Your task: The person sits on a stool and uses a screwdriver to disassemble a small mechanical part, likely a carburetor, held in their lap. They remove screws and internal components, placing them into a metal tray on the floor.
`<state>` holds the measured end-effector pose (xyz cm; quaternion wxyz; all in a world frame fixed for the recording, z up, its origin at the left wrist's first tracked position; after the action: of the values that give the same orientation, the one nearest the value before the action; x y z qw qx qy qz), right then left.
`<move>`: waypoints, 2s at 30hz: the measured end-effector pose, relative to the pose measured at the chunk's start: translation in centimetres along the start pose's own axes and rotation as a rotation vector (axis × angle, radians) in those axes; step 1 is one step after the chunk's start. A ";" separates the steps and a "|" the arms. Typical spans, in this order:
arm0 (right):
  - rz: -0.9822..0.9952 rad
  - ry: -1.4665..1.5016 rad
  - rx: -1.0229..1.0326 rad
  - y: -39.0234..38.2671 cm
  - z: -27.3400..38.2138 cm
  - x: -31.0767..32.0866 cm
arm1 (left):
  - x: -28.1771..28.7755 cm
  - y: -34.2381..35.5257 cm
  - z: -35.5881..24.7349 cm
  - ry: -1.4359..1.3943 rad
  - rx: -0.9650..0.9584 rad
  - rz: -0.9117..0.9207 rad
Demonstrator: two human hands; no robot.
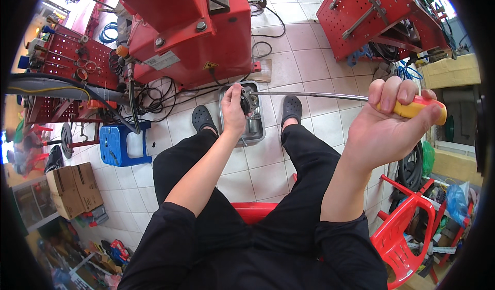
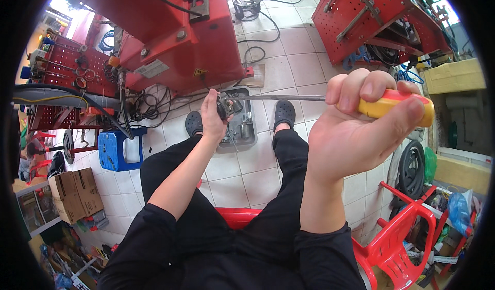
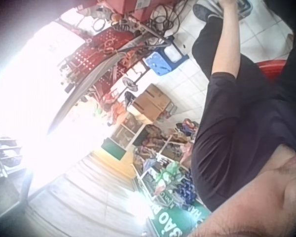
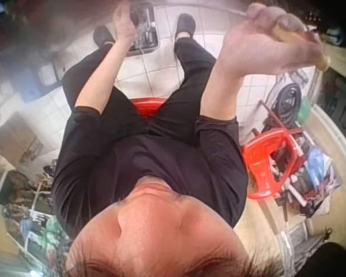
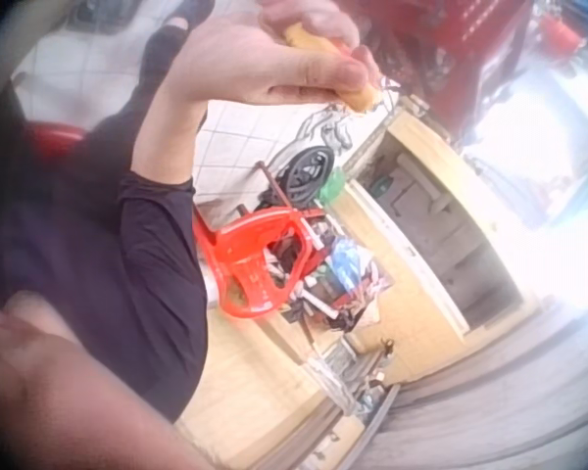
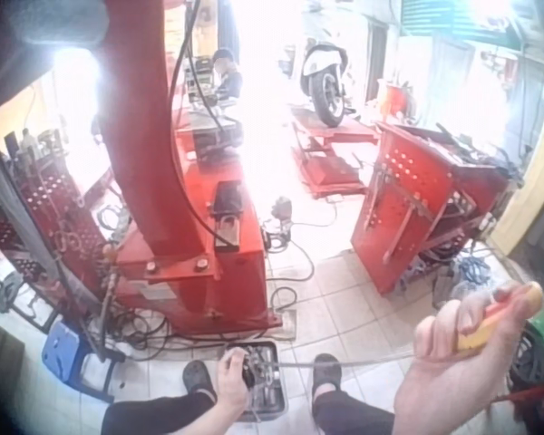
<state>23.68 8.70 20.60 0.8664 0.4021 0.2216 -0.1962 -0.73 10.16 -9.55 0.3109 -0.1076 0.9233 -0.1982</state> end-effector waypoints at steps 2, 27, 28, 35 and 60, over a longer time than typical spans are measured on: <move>0.005 0.052 -0.015 -0.2 -0.2 -0.3 | 0.0 0.0 0.1 -0.022 0.034 -0.008; 0.434 0.426 -0.070 -0.9 0.9 -4.4 | -1.7 -1.5 5.9 -0.070 0.543 0.069; 0.447 0.435 -0.051 -1.1 1.1 -4.6 | -1.5 -1.4 6.5 -0.080 0.551 0.101; 0.254 0.067 -0.065 -0.5 0.3 -3.2 | -1.7 -2.4 7.5 -0.042 0.594 0.124; 0.526 0.154 -0.056 -4.3 -0.7 -7.1 | 0.2 -2.0 13.0 -0.144 0.697 0.194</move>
<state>15.51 7.80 21.44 0.8789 0.4357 0.1802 0.0730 7.26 4.43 -18.29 0.4104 0.0791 0.7820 -0.4624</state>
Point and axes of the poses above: each hand's wrist, its own y-axis towards the middle knuckle, its own x-axis out of the back of the hand, z = x × y, the point moved 9 cm from there along y, towards the middle knuckle, and after that the axes turned 10 degrees about x, right-handed, at the moved point
